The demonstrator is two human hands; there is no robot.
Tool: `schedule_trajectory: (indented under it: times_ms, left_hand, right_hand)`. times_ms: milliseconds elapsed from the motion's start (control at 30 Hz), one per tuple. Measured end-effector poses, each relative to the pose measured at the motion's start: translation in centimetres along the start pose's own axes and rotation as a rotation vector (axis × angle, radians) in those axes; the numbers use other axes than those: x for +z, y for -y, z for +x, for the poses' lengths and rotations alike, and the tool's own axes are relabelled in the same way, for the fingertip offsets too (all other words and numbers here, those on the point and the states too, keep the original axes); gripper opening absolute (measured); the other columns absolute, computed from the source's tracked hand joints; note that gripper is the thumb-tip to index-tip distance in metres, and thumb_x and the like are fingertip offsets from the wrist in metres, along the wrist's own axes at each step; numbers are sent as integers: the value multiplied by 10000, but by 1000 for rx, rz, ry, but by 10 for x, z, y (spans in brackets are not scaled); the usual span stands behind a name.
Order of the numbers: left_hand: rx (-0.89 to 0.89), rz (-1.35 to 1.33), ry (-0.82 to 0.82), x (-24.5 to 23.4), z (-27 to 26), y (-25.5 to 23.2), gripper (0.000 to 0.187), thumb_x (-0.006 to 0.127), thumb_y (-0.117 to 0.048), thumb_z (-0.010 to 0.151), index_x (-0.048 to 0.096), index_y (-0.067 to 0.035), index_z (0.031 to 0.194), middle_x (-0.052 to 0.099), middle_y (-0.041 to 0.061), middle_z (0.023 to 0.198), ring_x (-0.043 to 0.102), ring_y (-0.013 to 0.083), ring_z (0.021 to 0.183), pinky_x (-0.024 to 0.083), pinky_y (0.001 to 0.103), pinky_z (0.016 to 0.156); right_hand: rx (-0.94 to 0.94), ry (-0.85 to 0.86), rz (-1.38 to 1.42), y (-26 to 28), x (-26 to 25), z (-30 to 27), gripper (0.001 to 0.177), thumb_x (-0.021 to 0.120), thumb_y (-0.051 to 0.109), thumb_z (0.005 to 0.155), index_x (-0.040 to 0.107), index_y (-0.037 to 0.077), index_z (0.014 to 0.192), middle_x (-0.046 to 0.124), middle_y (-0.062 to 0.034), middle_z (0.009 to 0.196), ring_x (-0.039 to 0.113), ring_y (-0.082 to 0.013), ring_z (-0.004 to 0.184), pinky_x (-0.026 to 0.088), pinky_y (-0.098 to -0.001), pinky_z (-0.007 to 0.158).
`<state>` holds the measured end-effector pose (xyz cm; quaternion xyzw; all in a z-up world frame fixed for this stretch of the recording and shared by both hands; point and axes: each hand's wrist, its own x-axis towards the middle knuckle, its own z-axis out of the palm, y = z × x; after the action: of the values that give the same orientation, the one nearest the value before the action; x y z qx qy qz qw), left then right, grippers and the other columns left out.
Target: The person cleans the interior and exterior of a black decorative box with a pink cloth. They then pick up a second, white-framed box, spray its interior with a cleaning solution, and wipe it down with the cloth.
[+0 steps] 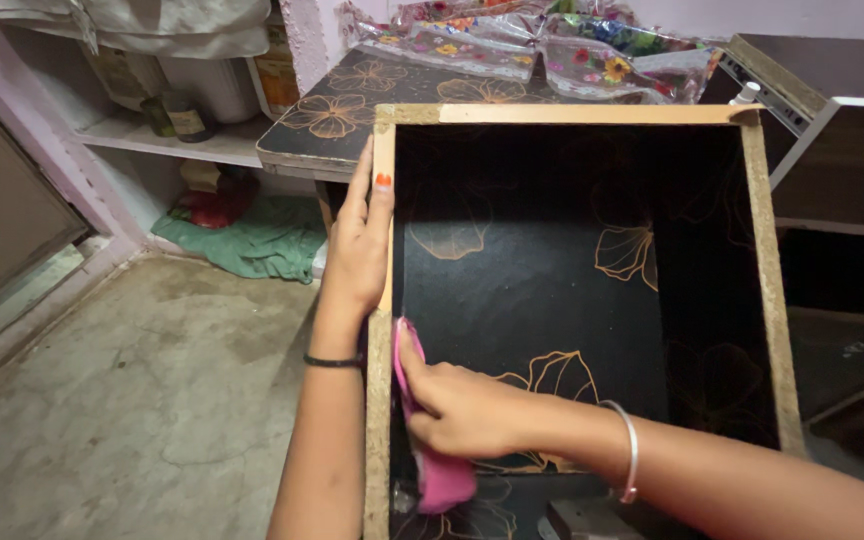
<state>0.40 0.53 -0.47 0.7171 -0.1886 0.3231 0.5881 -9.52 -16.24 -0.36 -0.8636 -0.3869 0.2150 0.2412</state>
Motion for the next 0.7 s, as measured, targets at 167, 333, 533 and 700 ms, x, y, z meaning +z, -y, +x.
schedule_trajectory:
  times_ms: [167,333,533,700]
  left_hand:
    - [26,7,37,-2,3,4,580,408,-332,1138,288,-20,1613,391,170,1662,358,253,1547,284,334,1236]
    - [-70,184,52,-3,-13,-20,583,401,-278,1094,231,-91,1620,348,168,1663,360,292,1531,320,322,1207]
    - [365,490,219,-13,-57,-53,618,583,-73,959,449,-147,1558,124,263,1704,86,441,1589,154,505,1284]
    - [469,499,541,-38,-79,-78,209,646,-163,885,821,-160,998,479,138,1573,214,385,1552,96,597,1239]
  right_hand:
    - [22,130,166,5,-33,-43,835,457,50,869,145,162,1635,717,-189,883,752,-338,783,636,-383,769]
    - [-163,-335,-342,-38,-48,-94,804,620,-37,685,610,307,1411,726,-45,1232,670,-274,1062,561,-402,879]
    - [48,-427,-725,-130,-69,-170,785,728,61,676,633,303,1417,679,-44,1331,624,-294,1073,544,-405,873]
    - [-449,-461,-779,-176,-48,-206,553,658,157,749,668,272,1290,725,-25,1151,678,-214,975,459,-498,949]
